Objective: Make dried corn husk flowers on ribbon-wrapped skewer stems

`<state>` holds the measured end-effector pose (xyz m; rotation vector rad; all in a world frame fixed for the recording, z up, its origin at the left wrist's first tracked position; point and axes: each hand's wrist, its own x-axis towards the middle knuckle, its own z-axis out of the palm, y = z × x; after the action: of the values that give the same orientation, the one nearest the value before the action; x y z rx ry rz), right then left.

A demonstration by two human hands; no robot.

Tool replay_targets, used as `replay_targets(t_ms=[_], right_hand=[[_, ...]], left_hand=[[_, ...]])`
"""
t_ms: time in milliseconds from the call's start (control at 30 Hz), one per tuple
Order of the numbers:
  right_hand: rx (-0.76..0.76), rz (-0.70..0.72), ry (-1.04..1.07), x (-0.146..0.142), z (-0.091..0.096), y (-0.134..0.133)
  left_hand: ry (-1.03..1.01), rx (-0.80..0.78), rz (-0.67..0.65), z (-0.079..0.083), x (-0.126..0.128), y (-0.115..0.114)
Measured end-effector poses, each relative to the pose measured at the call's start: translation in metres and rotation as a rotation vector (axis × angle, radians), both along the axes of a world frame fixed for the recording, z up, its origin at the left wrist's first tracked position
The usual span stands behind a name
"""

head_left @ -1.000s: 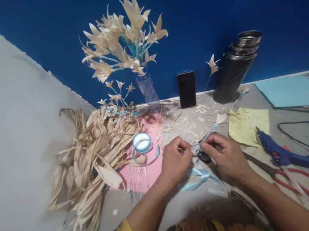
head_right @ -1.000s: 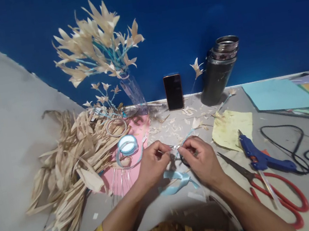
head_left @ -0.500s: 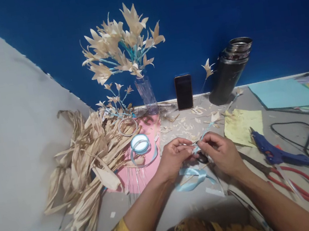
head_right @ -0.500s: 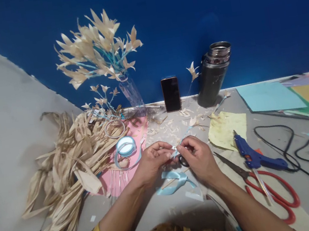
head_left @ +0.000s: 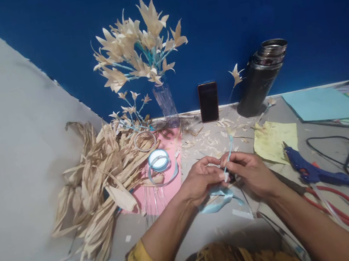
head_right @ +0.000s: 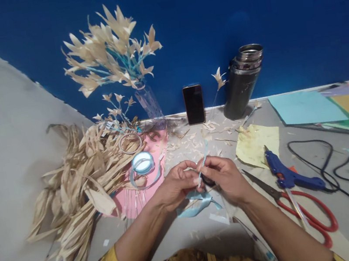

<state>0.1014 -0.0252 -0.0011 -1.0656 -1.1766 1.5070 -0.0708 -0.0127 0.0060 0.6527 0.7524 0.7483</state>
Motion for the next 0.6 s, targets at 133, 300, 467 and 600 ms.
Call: replay_targets(t_ms=[133, 300, 467, 600], right_hand=[[-0.074, 0.027, 0.096, 0.0014, -0.0035, 0.0019], [-0.047, -0.105, -0.021, 0.0041, -0.0061, 0.0054], [-0.048, -0.090, 0.100, 0.0018, -0.0047, 0.0033], [-0.069, -0.061, 0.208, -0.0005, -0.0042, 0.0014]], left_hand=[[0.048, 0.042, 0.047, 0.0019, 0.0011, -0.0020], [0.219, 0.203, 0.162, 0.0068, 0.0036, -0.0053], [0.201, 0.194, 0.135, 0.0077, 0.0062, -0.0072], [0.128, 0.124, 0.118, 0.0043, 0.0075, -0.0066]])
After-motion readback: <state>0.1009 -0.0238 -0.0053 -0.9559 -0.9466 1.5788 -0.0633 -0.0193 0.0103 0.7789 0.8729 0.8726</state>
